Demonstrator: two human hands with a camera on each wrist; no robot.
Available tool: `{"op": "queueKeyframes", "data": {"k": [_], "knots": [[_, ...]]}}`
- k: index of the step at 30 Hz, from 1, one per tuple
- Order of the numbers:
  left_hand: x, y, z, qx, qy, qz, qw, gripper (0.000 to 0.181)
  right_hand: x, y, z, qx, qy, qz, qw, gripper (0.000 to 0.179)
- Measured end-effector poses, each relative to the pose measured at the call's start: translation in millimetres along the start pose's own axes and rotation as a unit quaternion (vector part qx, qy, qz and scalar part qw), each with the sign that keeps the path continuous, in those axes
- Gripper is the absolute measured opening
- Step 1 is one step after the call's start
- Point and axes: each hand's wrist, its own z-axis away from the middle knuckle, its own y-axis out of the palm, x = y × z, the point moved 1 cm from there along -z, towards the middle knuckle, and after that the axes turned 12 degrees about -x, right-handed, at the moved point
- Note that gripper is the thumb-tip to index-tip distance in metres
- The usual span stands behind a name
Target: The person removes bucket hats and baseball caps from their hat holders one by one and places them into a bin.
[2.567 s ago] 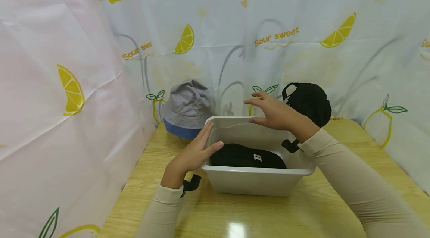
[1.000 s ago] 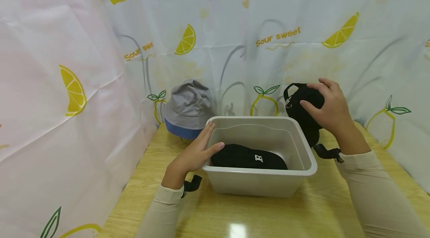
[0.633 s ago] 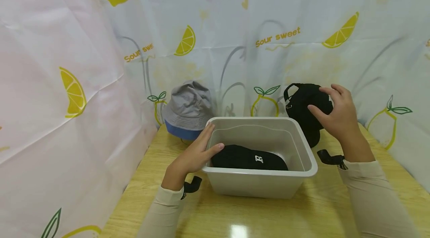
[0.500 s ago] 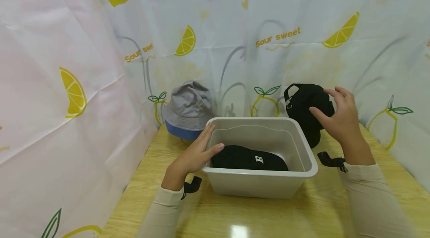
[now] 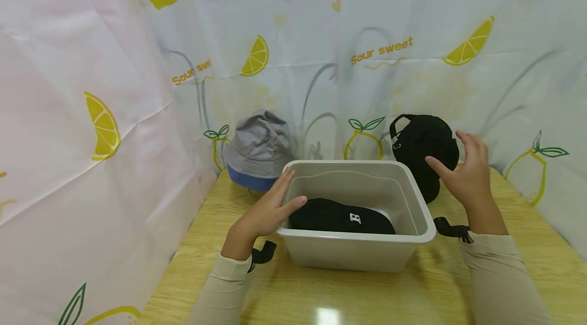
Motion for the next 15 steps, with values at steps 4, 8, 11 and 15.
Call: {"op": "queueKeyframes", "data": {"k": [4,8,11,15], "knots": [[-1.4,-1.0,1.8,-0.003,-0.005,-0.003,1.0000,0.089,-9,5,1.1,0.016,0.025,0.003,0.9995,0.095],[-1.5,-1.6,1.9,-0.002,-0.004,-0.004,1.0000,0.089,-16,9,1.1,0.031,0.053,0.006,0.9981,0.103],[-1.3,-1.4,0.9,-0.001,-0.003,-0.003,1.0000,0.089,-21,12,0.7,0.036,0.066,0.008,0.9971,0.107],[-1.2,-0.8,0.0,-0.001,-0.004,-0.003,1.0000,0.089,-29,15,0.5,0.039,0.080,0.008,0.9960,0.113]]}}
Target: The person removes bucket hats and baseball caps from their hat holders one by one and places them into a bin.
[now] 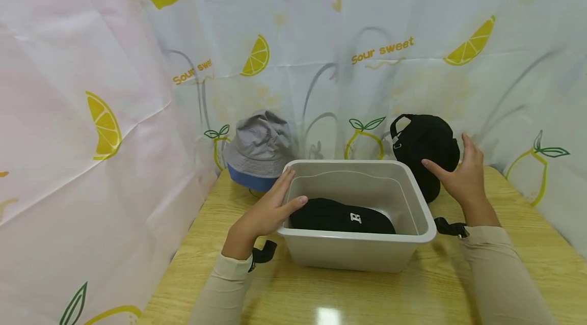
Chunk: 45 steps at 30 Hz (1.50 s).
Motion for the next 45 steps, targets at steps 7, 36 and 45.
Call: {"op": "queueKeyframes", "data": {"k": [7,36,45], "knots": [[0.1,-0.6,0.2,0.001,-0.003,-0.003,1.0000,0.090,-15,10,-1.4,0.013,0.046,-0.051,0.9976,0.116],[2.1,1.0,-0.7,0.001,-0.005,0.001,1.0000,0.088,-21,16,6.5,-0.029,0.141,-0.093,0.9852,0.097],[1.5,-0.3,2.3,-0.001,-0.009,0.000,1.0000,0.087,-17,14,7.8,-0.056,0.166,-0.072,0.9820,0.093]]}}
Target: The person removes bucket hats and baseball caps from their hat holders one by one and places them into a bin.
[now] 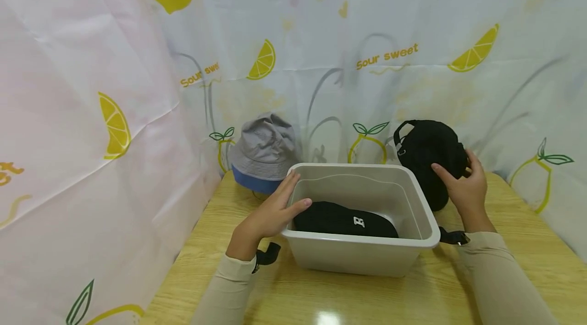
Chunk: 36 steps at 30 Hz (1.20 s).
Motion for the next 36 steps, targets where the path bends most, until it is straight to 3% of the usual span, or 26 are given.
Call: {"op": "queueKeyframes", "data": {"k": [6,13,23,36], "knots": [[0.1,0.0,-0.7,0.002,-0.005,-0.003,1.0000,0.088,0,-2,3.3,-0.037,-0.002,0.006,0.9993,0.087],[-0.4,-1.0,-2.2,0.006,-0.001,-0.004,1.0000,0.088,-1,-3,6.1,-0.099,-0.036,-0.004,0.9944,0.081],[-1.8,-1.5,-0.3,0.006,-0.004,-0.006,1.0000,0.087,3,-5,9.2,-0.138,-0.078,-0.024,0.9870,0.075],[-2.0,-0.9,0.7,0.007,-0.006,-0.003,1.0000,0.086,14,-11,9.5,-0.192,-0.099,-0.075,0.9736,0.074]]}}
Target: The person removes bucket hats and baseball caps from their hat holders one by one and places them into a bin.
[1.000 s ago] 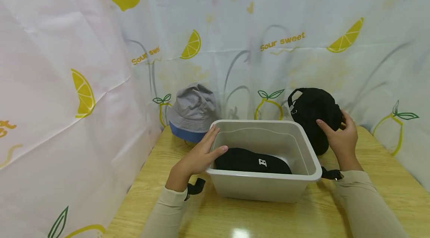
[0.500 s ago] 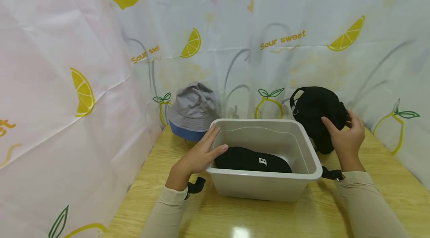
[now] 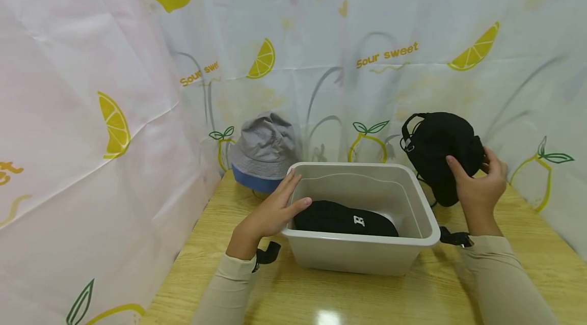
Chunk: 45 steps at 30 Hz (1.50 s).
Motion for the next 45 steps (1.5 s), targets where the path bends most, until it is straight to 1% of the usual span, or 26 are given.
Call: {"op": "queueKeyframes", "data": {"k": [6,9,15,20,26,30,38,41,45], "knots": [[-0.6,0.1,0.5,0.001,-0.004,-0.003,1.0000,0.085,5,-4,-2.1,-0.017,-0.010,-0.020,0.9996,0.072],[-1.1,0.4,0.3,0.000,-0.003,-0.002,1.0000,0.086,8,-8,-3.5,-0.024,-0.007,-0.025,0.9994,0.071],[-1.5,-0.3,0.1,-0.001,0.002,-0.006,1.0000,0.086,13,-14,-5.4,-0.024,-0.005,-0.023,0.9994,0.070],[-0.6,-0.5,-0.3,-0.002,0.002,-0.005,1.0000,0.083,13,-15,-6.8,-0.028,-0.019,-0.030,0.9990,0.069],[0.5,0.1,0.1,-0.002,0.002,-0.005,1.0000,0.086,15,-17,-9.0,-0.035,-0.032,-0.029,0.9985,0.070],[1.1,0.3,0.2,-0.004,0.005,-0.004,1.0000,0.086,18,-17,-11.7,-0.047,-0.042,-0.033,0.9975,0.069],[1.6,0.5,-0.2,-0.003,0.003,-0.008,1.0000,0.087,20,-23,-14.9,-0.055,-0.045,-0.025,0.9971,0.069],[1.9,0.5,-0.1,-0.002,0.002,-0.006,1.0000,0.086,29,-26,-13.0,-0.059,-0.045,-0.035,0.9967,0.067],[2.4,0.4,-0.3,-0.002,0.002,-0.002,1.0000,0.086,49,-32,-7.4,-0.067,-0.047,-0.060,0.9949,0.064]]}}
